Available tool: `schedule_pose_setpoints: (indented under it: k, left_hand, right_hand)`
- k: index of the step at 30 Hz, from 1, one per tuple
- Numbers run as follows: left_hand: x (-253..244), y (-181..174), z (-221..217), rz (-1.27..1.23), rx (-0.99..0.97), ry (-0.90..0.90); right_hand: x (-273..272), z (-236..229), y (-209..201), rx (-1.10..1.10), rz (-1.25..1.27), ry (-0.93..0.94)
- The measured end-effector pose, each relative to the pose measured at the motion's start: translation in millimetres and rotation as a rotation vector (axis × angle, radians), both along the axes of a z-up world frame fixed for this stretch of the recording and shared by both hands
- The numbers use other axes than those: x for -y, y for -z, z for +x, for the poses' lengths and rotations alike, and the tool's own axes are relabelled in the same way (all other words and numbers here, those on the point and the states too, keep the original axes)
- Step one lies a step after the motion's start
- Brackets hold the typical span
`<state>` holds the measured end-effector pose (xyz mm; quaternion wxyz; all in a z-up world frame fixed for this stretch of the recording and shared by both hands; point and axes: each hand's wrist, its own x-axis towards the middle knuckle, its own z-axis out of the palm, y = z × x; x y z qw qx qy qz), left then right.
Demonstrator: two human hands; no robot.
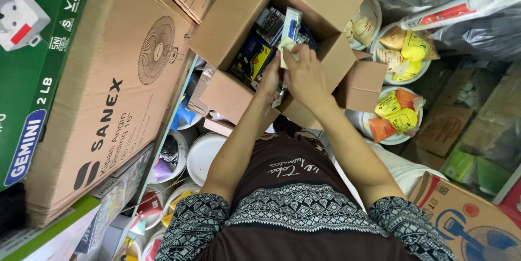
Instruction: The person removes hardware items from a cardboard box, wipes each item with a cloth, and hangs them onto a wire display rack.
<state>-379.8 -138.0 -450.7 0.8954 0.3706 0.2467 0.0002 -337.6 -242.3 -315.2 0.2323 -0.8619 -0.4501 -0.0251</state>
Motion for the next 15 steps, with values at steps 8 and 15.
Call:
schedule_pose_setpoints:
  k: [8,15]
  left_hand:
    - [-38.9,41.4,15.0,-0.159,0.018,-0.178]
    - [-44.6,-12.0,18.7,-0.276,0.308,-0.124]
  right_hand:
    - [23.6,-43.8,31.7,-0.190,0.048,-0.098]
    - [40.0,-26.2,47.5,-0.449,0.402,0.237]
